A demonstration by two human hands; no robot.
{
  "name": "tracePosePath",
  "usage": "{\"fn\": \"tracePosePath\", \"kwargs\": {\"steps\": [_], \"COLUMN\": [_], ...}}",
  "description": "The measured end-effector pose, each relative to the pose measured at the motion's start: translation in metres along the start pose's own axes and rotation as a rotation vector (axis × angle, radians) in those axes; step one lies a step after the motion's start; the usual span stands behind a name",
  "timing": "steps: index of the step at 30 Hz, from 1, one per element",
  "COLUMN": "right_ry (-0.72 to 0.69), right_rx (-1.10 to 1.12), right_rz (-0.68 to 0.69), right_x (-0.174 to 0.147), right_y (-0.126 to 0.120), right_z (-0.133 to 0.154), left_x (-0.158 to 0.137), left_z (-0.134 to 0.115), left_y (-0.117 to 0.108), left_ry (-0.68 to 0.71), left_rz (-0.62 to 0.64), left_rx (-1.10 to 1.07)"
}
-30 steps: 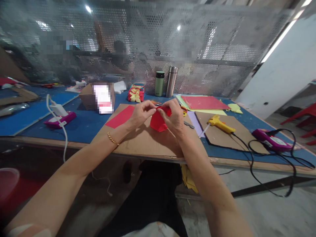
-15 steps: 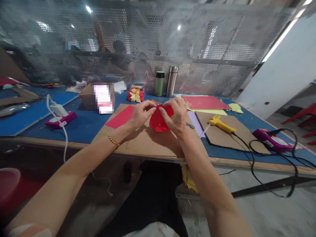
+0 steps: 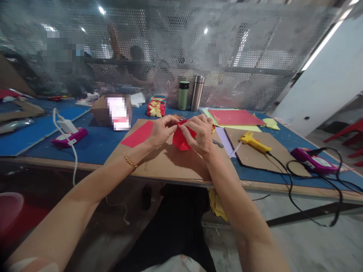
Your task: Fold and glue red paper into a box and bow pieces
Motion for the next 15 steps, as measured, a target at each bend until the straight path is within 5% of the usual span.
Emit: {"fn": "tracePosePath", "kwargs": {"steps": [8, 15], "right_ry": [0.113, 0.099], "right_rx": [0.131, 0.193], "right_rz": [-0.034, 0.103], "right_x": [0.001, 0.003], "right_y": [0.004, 0.001], "right_z": [-0.010, -0.017], "left_x": [-0.001, -0.001], "left_z": [0.001, 0.004], "left_y": [0.001, 0.000], "left_ry": [0.032, 0.027], "left_rz": [0.033, 0.060], "left_rx": [0.016, 0.019]}}
Point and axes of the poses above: each hand's wrist, its own x-axis towards the middle knuckle, its own y-axis out of the palm, z = x × y, the point moved 1 cm from there along x, towards the middle knuckle, and after that the axes turned 9 degrees about y, right-handed, at the moved point
